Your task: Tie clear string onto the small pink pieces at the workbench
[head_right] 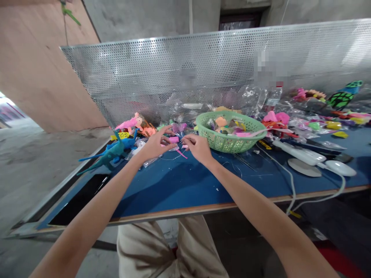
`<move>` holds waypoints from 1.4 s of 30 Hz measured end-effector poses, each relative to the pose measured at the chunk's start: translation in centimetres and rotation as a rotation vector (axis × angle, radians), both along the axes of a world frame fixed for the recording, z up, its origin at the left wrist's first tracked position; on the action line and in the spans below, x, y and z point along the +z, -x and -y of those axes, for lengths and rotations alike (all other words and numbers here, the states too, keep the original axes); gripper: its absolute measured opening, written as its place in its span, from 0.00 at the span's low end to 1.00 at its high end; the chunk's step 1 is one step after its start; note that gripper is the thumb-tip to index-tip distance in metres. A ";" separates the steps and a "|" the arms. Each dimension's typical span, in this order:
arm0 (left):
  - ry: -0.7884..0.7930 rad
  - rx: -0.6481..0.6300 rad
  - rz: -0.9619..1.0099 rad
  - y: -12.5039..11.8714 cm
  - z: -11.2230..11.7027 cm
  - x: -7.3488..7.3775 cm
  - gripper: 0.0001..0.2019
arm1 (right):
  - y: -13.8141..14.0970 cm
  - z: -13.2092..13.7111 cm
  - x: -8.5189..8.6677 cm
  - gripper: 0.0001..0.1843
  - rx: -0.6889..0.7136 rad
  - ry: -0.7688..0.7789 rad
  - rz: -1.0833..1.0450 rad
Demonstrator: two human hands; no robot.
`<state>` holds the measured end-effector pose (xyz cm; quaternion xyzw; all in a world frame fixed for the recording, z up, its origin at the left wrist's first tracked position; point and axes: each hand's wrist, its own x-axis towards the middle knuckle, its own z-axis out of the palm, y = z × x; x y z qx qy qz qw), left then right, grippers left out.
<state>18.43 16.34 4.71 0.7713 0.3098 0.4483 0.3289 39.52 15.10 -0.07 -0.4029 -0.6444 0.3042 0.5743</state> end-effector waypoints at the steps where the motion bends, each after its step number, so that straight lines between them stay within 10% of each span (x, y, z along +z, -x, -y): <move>1: -0.023 0.003 -0.019 -0.1 0.1 -0.2 0.35 | 0.1 0.2 0.1 0.14 0.005 0.000 -0.002; 11: -0.068 0.070 -0.053 0.7 1.1 -1.0 0.12 | 0.7 1.1 0.2 0.15 -0.017 -0.075 0.144; 20: -0.860 0.233 -0.632 0.1 1.0 -1.6 0.17 | 1.2 1.4 0.4 0.14 -0.006 -0.139 0.185; 42: -0.471 0.305 -0.332 -0.5 0.9 -2.7 0.08 | 0.5 0.8 0.6 0.17 0.194 0.136 -0.102</move>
